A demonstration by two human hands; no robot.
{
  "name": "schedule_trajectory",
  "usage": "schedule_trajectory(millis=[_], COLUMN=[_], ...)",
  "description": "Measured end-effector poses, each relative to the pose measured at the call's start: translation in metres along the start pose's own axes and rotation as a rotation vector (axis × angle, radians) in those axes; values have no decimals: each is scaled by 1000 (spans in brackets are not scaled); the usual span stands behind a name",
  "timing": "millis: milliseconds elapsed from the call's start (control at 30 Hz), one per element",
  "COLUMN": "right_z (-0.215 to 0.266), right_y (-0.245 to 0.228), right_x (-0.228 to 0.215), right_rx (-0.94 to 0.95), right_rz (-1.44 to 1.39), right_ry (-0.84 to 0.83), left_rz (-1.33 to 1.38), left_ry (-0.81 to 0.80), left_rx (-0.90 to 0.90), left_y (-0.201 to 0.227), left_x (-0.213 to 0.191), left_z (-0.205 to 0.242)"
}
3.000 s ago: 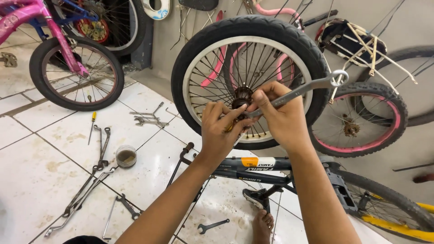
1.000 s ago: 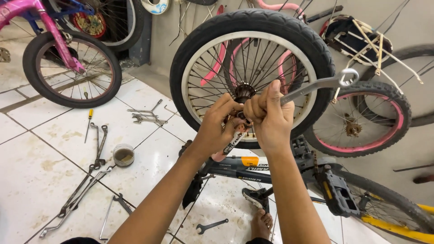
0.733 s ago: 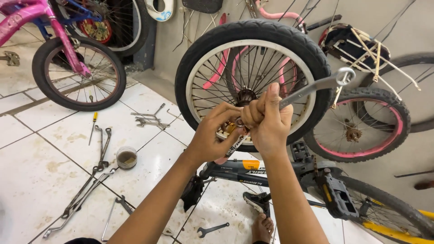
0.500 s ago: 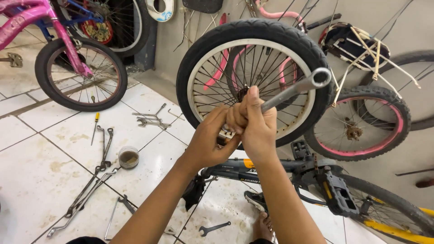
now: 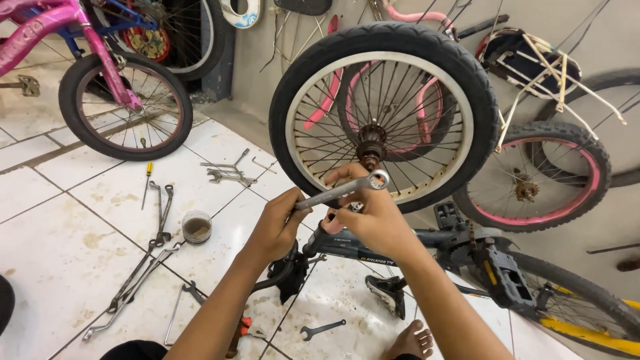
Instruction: The person works on a bicycle wheel hub while sitting on the floor. They handle small hub parts from a pink tray, thread components onto the hub axle by hand, tighten the hub nut with a combination wrench, and wipe parts with a black cloth.
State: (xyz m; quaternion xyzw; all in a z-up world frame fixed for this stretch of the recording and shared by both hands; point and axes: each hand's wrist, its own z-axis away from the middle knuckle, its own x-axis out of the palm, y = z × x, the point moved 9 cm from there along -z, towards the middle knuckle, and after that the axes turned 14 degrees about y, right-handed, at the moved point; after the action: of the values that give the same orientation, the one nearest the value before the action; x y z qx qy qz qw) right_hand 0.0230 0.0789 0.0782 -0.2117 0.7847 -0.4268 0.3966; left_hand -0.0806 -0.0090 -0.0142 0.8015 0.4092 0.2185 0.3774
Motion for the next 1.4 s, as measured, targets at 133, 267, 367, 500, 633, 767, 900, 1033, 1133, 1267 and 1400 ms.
schedule_trajectory(millis=[133,267,367,500,633,767,900,1033,1133,1267,1400], right_z=[10,54,54,64,82,85,75,56,48,54,51], right_y=[52,156,203,283,341,374,369,377,387,394,402], right_x=[-6,-17,-32,-84,-98,-103,-112,-135,-142,-143,-147], right_rx=[102,652,249,483,478,566,522,479,437,474,570], right_rz=[398,519,1137,874,173,-413,-797,-998,-1012,-947,-940], right_ry=[-94,-259,-219,266,731,1299,1450,1322,1249,1248,1213], left_rz=[47,1,-56,-158,-105,169,129,138,220,272,261], left_ry=[-16,17,40,121,178,57,78,58,39,39,53], left_rx=[-20,-90,-71,161,352,31,121,102,141,111,83], left_y=[-13,-28,-31,-8,31,26,35,33,35,27,24], left_x=[-6,1,16,30,35,60,73,84,92,94,93], left_z=[12,18,16,7,2,-10,-15,-18,-19,-22,-15])
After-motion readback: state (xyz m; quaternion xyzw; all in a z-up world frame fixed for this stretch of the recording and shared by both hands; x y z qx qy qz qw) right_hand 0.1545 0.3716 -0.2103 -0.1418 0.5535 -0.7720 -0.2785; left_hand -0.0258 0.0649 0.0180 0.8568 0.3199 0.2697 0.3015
